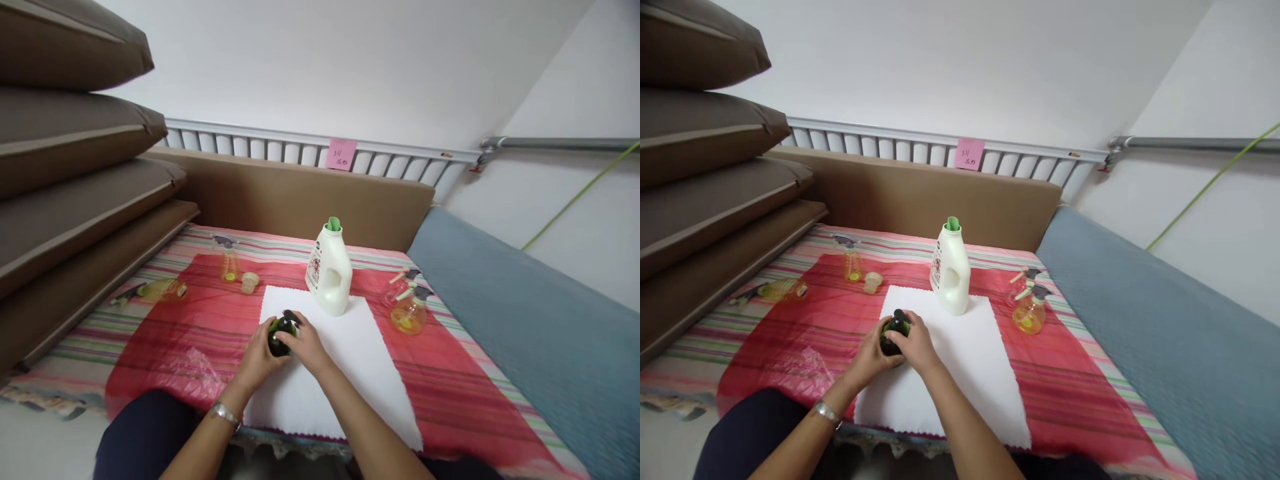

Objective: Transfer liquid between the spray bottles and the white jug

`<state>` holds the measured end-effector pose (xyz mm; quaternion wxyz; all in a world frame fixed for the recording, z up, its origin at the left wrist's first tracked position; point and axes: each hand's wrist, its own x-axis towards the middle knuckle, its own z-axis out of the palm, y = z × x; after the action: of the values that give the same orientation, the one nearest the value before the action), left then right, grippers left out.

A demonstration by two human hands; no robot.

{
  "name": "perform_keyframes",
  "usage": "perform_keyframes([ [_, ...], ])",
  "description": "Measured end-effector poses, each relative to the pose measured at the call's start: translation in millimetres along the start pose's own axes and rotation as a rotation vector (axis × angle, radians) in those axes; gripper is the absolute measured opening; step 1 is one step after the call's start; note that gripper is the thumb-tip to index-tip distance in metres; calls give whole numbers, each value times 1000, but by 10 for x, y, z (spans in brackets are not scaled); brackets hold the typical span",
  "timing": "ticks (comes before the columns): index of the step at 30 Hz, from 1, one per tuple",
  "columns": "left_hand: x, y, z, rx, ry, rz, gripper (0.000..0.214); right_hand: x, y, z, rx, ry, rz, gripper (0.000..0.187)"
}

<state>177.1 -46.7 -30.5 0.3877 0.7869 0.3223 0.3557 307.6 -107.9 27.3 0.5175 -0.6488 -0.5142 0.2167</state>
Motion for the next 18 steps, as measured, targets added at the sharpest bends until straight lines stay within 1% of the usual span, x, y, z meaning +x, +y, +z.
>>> perform_keyframes([
  [2, 1, 0, 0, -3, -4, 5, 83, -2, -2, -1, 8, -17, -15, 42],
  [6, -3, 22, -12, 1, -1, 5, 84, -4, -32, -16, -25, -1, -3, 33],
  [10, -8, 69, -34, 7, 10, -2, 84, 5, -83, -35, -23, -56, -26, 40],
  [12, -6, 93, -43, 3, 10, 2, 85, 9, -101, -41, -27, -84, -32, 36],
  [14, -4, 110, -49, 0, 13, 3, 84, 9, -114, -42, -57, -78, -14, 31],
  [15, -3, 115, -50, -1, 16, 1, 84, 7, -120, -43, -73, -72, -5, 32],
  [18, -4, 116, -46, -4, 21, -6, 82, -2, -140, -51, -93, -95, -13, 45],
])
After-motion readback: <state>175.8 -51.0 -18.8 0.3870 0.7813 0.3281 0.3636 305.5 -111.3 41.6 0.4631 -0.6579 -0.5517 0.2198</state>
